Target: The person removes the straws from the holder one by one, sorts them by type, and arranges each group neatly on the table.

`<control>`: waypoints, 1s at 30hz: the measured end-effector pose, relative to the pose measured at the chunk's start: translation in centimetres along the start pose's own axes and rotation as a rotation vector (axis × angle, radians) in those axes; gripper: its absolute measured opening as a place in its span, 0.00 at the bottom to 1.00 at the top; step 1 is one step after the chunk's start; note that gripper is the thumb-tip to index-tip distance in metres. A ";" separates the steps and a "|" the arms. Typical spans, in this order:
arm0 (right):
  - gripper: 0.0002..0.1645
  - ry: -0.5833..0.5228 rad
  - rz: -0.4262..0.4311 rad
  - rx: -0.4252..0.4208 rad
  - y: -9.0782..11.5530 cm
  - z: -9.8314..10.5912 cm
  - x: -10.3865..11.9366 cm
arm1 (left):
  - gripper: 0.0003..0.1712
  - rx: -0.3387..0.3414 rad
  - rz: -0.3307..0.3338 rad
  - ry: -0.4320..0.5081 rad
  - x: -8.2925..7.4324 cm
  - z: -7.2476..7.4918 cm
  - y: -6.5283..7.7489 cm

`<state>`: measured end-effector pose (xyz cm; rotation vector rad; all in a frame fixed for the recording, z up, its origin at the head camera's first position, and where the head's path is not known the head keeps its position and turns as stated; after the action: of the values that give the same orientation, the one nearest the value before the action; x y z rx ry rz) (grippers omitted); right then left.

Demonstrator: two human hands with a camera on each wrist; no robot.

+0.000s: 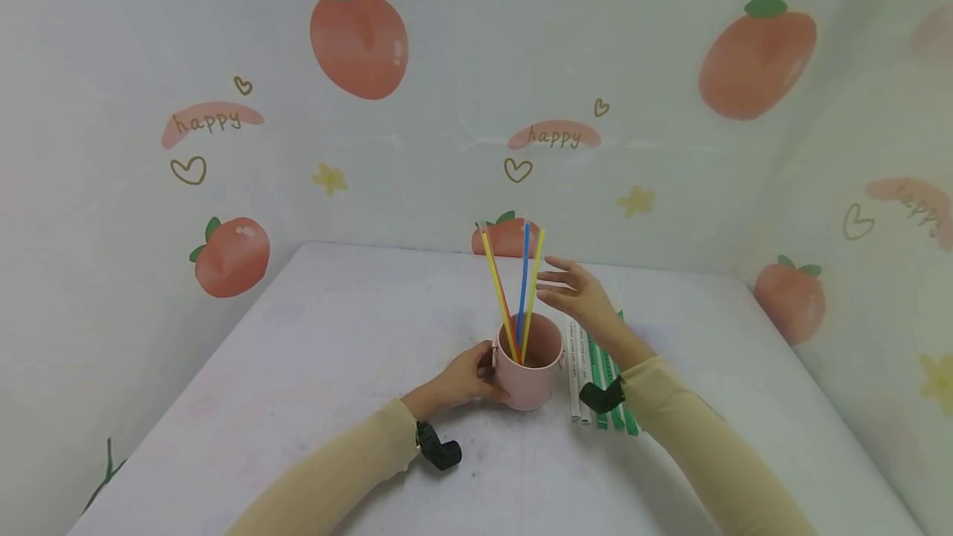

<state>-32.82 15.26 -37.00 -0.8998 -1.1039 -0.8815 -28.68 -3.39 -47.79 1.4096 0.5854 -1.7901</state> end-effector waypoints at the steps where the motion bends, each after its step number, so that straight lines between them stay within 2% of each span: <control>1: 0.37 0.013 -0.007 0.005 -0.1 -0.1 -0.1 | 0.47 0.000 -0.003 -0.003 0.0 0.0 0.0; 5: 0.34 0.051 -0.044 0.028 -0.2 -0.5 -0.7 | 0.47 0.001 -0.006 -0.006 0.1 0.0 -0.1; 11: 0.31 0.033 -0.082 0.054 -0.2 -1.0 -1.2 | 0.46 -0.006 0.010 -0.006 0.1 0.1 -0.1; 19: 0.26 0.069 -0.137 0.026 -0.1 -1.5 -1.5 | 0.46 0.007 -0.010 0.008 0.1 0.0 -0.1; 30: 0.22 0.074 -0.109 0.027 -0.2 -1.7 -1.9 | 0.46 0.006 -0.006 0.001 0.1 0.0 -0.1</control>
<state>-32.81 13.91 -39.17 -0.7841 -1.1065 -0.9800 -28.78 -3.37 -47.94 1.4143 0.5865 -1.7973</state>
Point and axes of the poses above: each hand's wrist, its own y-axis away from the middle knuckle, its own z-axis out of the back of the hand, x = y × z, the point moved 6 cm from there along -y, towards the middle knuckle, and after that the axes turned 5 degrees about x, right-handed, at the moved point
